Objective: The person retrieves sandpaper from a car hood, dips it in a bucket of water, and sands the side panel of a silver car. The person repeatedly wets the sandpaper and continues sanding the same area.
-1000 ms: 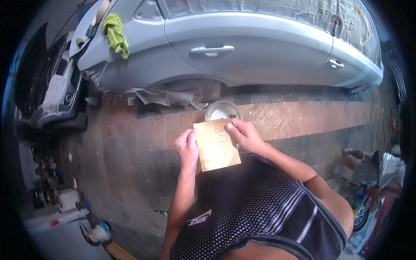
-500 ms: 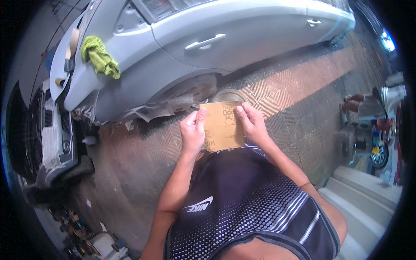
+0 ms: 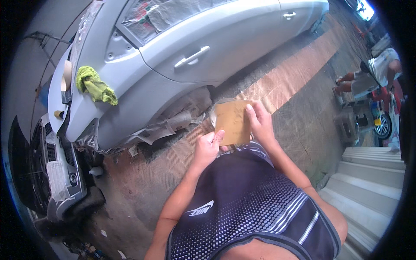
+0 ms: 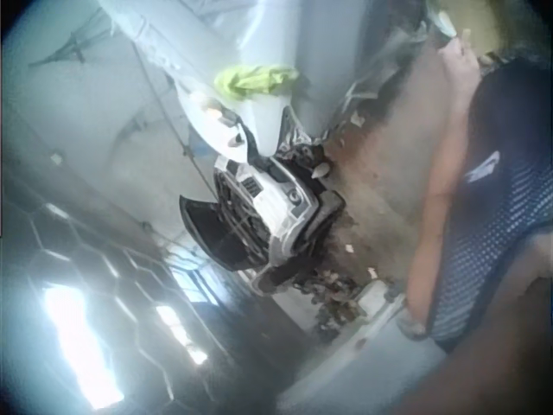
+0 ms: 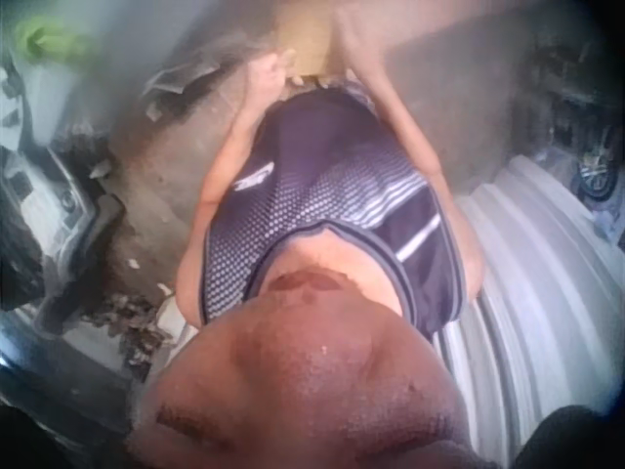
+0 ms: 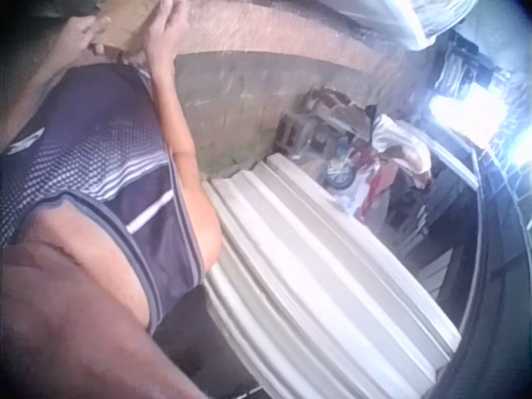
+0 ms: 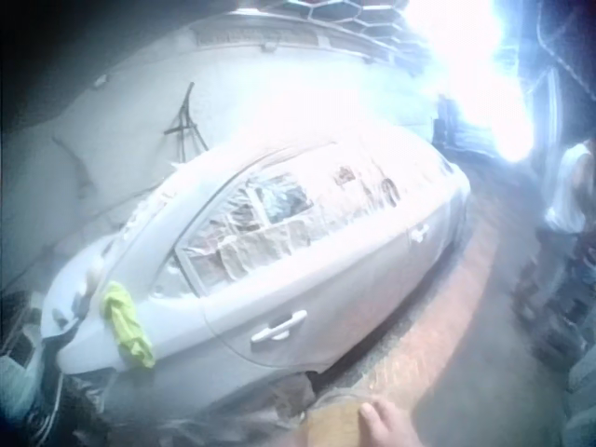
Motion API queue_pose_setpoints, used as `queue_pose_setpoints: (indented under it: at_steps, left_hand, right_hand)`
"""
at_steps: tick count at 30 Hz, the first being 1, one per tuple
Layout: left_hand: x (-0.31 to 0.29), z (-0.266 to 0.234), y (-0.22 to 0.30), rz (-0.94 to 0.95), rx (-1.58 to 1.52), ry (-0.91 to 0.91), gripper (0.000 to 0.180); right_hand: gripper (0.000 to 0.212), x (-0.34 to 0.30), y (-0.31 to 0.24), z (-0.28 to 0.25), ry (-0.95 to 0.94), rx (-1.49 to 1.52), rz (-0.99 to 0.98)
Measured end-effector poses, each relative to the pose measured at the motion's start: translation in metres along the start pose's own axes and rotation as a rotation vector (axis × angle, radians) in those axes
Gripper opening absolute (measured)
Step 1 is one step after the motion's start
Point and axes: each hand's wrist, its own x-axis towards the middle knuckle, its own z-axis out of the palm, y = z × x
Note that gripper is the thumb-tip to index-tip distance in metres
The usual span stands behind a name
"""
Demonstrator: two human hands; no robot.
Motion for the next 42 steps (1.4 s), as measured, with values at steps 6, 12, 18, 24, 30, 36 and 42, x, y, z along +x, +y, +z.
queue_pose_setpoints:
  at_steps: [6, 12, 18, 24, 30, 36, 42]
  left_hand:
    - [-0.006, -0.032, 0.053, 0.556, 0.829, -0.108, 0.024]
    - [-0.046, -0.054, 0.121, 0.911, 0.819, -0.138, 0.027]
    - [-0.056, -0.094, 0.13, 0.746, 1.004, -0.048, 0.032]
    - [-0.023, -0.053, 0.155, 0.86, 1.024, -0.123, 0.035]
    - [-0.011, -0.034, 0.152, 0.815, 0.942, -0.337, 0.033]
    - [-0.026, -0.097, 0.143, 0.488, 1.048, 0.029, 0.031]
    - [0.008, -0.009, 0.15, 0.889, 0.958, -0.072, 0.058]
  right_hand:
    - [0.037, 0.017, -0.093, -0.032, -0.63, -0.636, -0.743]
    - [0.02, 0.024, -0.148, -0.063, -0.83, -0.442, -1.062]
    - [0.028, 0.067, -0.147, -0.12, -0.611, -0.624, -0.895]
    - [0.029, 0.058, -0.142, -0.085, -0.943, -0.54, -0.959]
    - [0.023, 0.063, -0.143, -0.091, -1.012, -0.393, -0.922]
    - [0.027, 0.09, -0.118, -0.153, -0.809, -0.39, -0.482]
    - [0.042, 0.071, -0.088, -0.087, -0.672, 0.237, 0.116]
